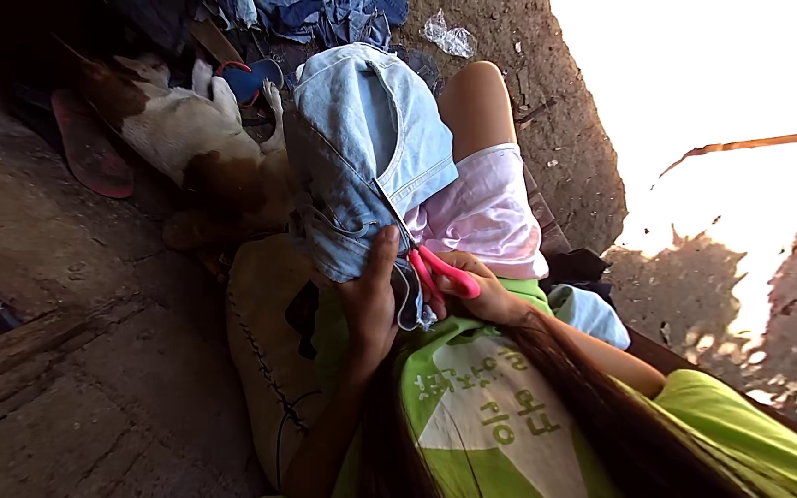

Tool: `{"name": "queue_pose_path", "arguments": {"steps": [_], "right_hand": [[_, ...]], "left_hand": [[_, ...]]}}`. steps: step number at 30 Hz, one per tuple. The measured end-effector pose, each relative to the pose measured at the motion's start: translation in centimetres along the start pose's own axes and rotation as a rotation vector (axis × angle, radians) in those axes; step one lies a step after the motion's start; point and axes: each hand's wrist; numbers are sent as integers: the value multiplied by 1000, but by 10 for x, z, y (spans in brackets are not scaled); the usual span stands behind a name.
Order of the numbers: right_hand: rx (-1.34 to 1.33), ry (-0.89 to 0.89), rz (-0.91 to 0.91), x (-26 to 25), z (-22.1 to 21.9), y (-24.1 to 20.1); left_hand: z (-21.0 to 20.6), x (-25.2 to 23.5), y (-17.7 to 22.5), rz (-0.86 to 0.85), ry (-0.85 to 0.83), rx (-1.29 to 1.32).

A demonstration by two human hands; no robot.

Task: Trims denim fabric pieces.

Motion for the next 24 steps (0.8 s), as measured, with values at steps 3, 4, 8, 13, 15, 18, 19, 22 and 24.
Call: {"name": "queue_pose_path", "arguments": {"steps": [3, 4, 8, 13, 15, 18, 19, 22, 24], "right_hand": [[-34, 11, -112, 1, 3, 5], [-41, 3, -122, 1, 4, 6], [-106, -28, -106, -2, 3, 5], [-96, 12, -10, 3, -2, 4], [-92, 17, 15, 5, -3, 4], [-110, 7, -55, 5, -6, 2], [-106, 19, -98, 4, -7, 2], [-95, 19, -128, 1, -4, 5], [-94, 27, -108, -1, -4, 5]], "left_hand": [[5, 0, 1, 85, -38, 9], [6, 0, 1, 95, -46, 25], [12, -4, 1, 102, -79, 51], [12, -7, 2, 47, -86, 88], [12, -7, 3, 42, -84, 76], [14, -7, 3, 61, -83, 49], [15, -6, 3, 80, -98, 39], [18, -4, -1, 137, -116, 53], [19, -5, -1, 137, -105, 52]]}}
Point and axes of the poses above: each hand's wrist, its own x-axis away from the middle knuckle, its own z-axis out of the back of the hand, y = z × x, and after that the axes turned 6 degrees about z, right-handed
